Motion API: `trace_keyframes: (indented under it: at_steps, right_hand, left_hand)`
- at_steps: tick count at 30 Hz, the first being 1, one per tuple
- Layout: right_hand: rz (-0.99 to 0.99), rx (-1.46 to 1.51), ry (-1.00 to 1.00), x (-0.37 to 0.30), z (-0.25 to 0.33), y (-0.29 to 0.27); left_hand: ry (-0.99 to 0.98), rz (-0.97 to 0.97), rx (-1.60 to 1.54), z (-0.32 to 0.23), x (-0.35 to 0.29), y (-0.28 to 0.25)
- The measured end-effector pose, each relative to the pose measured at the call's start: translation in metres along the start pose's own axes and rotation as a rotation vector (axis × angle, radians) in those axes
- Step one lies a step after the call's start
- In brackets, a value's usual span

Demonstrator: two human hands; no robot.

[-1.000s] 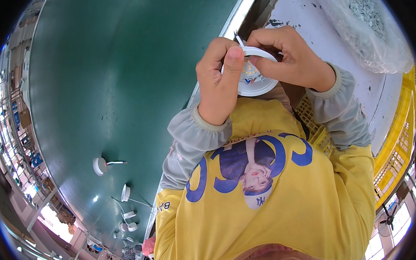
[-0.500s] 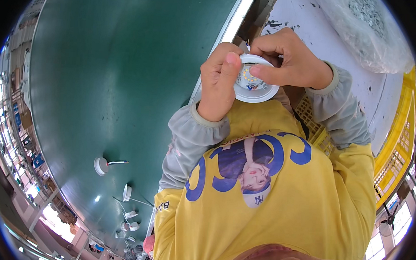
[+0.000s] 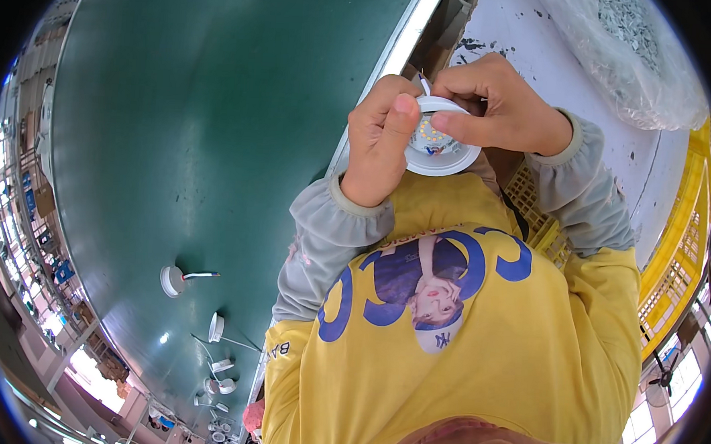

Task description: The person assembles LED light fixtures by taking plastic components from a bag and attaching them onto the light housings by hand.

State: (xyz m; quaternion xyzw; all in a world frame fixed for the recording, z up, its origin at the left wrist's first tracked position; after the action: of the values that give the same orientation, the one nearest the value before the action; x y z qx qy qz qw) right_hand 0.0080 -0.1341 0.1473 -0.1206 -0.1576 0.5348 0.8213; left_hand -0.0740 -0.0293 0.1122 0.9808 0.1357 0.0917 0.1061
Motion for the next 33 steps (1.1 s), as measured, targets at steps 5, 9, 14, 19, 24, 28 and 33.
trace_keyframes:
  at_steps: [5, 9, 14, 19, 24, 28, 33]
  right_hand:
    - [-0.011, 0.1, 0.041, -0.003, -0.006, 0.005]
    - [0.03, 0.09, 0.083, -0.006, -0.006, 0.004]
    - [-0.034, 0.075, 0.06, -0.01, 0.001, 0.006]
    - [-0.048, 0.054, 0.039, -0.01, 0.005, 0.004]
    - [-0.054, 0.058, 0.08, -0.015, 0.006, 0.007]
    - [-0.044, 0.061, 0.089, -0.015, 0.004, 0.004]
    - [-0.014, 0.079, 0.147, -0.014, 0.006, 0.006]
  left_hand:
    - [0.03, -0.001, 0.018, 0.001, -0.001, -0.001]
    - [0.004, 0.02, 0.007, 0.003, -0.006, 0.0]
    - [0.053, 0.042, 0.052, -0.004, -0.006, 0.003]
    - [0.034, 0.048, 0.01, -0.006, -0.006, 0.006]
    - [0.037, 0.055, -0.008, -0.005, -0.009, 0.01]
    - [-0.013, 0.054, 0.005, -0.005, -0.009, 0.011]
    - [-0.066, 0.0, 0.058, -0.006, -0.008, 0.007]
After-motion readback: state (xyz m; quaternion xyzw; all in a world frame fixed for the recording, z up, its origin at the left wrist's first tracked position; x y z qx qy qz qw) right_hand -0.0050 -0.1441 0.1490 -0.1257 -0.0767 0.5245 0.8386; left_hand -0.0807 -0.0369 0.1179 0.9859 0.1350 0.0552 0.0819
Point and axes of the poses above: each hand's wrist, its own x-axis towards the middle knuckle, its own y-axis out of the palm, z = x × y, the point moved 5 cm from there along x, towards the middle knuckle, and after that the axes turned 2 degrees about -z, right-handed, at the moved point
